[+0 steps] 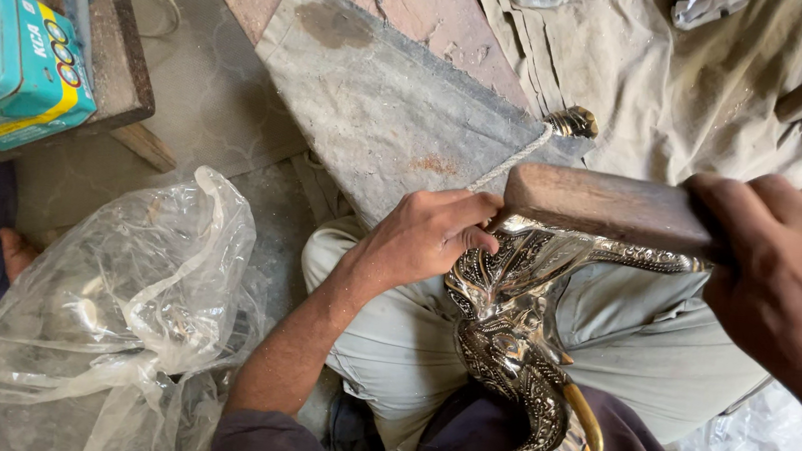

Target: The person uses a wooden mallet and a metal chisel to engrave decorative patterns onto a silver-colored metal object shaped like a mythical creature. They repeatedly strike the chisel to create fine details on the surface.

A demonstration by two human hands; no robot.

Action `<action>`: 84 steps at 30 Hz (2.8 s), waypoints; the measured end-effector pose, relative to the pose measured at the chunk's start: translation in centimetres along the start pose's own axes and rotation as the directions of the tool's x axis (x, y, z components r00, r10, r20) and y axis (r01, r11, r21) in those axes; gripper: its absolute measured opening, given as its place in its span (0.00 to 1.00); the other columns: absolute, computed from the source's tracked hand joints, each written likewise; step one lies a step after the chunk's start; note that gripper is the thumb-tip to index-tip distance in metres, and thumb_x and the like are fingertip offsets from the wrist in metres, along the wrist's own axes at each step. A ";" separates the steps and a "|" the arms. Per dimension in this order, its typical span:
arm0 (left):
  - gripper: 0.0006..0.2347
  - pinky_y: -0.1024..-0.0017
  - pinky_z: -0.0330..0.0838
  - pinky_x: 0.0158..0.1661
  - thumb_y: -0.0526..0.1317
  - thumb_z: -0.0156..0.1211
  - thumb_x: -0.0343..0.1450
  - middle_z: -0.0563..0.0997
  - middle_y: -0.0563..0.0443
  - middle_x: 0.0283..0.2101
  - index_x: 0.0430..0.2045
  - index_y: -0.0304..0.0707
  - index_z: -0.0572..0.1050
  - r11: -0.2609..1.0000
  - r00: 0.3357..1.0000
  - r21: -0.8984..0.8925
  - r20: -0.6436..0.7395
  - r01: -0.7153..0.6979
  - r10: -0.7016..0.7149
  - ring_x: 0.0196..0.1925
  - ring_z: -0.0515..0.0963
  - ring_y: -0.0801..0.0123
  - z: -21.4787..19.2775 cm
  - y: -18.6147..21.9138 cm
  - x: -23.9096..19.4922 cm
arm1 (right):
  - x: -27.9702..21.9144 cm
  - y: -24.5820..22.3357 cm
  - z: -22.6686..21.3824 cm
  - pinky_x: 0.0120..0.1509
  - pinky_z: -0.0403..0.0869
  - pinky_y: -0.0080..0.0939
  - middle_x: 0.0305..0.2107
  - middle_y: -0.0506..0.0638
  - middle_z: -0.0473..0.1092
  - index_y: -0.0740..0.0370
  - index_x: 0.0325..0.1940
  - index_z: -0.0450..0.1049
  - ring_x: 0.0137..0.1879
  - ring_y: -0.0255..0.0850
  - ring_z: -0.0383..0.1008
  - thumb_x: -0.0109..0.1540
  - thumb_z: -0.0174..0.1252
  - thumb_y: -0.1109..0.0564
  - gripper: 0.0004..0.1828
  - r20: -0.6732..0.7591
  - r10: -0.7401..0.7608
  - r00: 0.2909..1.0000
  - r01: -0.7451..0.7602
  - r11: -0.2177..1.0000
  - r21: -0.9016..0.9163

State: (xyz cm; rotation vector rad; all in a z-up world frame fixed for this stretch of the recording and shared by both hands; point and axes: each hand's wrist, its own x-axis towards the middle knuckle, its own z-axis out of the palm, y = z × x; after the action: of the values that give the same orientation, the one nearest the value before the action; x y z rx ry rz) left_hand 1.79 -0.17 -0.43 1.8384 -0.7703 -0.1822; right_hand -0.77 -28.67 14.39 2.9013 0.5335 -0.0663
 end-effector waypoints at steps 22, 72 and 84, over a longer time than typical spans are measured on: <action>0.16 0.67 0.80 0.31 0.36 0.65 0.73 0.83 0.51 0.37 0.55 0.49 0.70 0.997 0.998 0.048 -0.001 -0.055 0.056 0.34 0.86 0.64 0.1 -1.0 -0.2 | -1.2 -1.5 -1.2 0.49 0.76 0.49 0.37 0.58 0.75 0.62 0.59 0.73 0.41 0.52 0.78 0.55 0.65 0.65 0.28 0.140 0.215 0.966 -0.245 0.936 0.251; 0.17 0.66 0.75 0.32 0.51 0.58 0.74 0.80 0.49 0.32 0.49 0.37 0.72 0.999 0.997 -0.034 -0.073 0.001 -0.004 0.31 0.83 0.64 -0.3 -0.6 0.2 | 1.8 0.6 0.7 0.38 0.73 0.45 0.35 0.55 0.72 0.65 0.57 0.67 0.37 0.47 0.75 0.57 0.60 0.64 0.23 0.133 0.385 0.913 -0.361 0.612 0.704; 0.15 0.66 0.74 0.32 0.49 0.62 0.74 0.79 0.51 0.31 0.44 0.38 0.73 1.000 0.997 -0.024 -0.076 -0.013 0.011 0.31 0.82 0.67 -0.3 -0.9 0.2 | 0.9 0.4 0.9 0.37 0.72 0.45 0.33 0.56 0.72 0.62 0.61 0.69 0.34 0.47 0.74 0.57 0.61 0.66 0.27 0.008 0.283 0.959 -0.247 0.824 0.510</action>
State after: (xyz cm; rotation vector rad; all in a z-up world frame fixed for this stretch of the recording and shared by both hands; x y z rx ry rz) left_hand 2.48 0.15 -1.04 1.8069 -0.7227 -0.1127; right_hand 0.22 -28.91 13.48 3.4775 0.1178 -0.0777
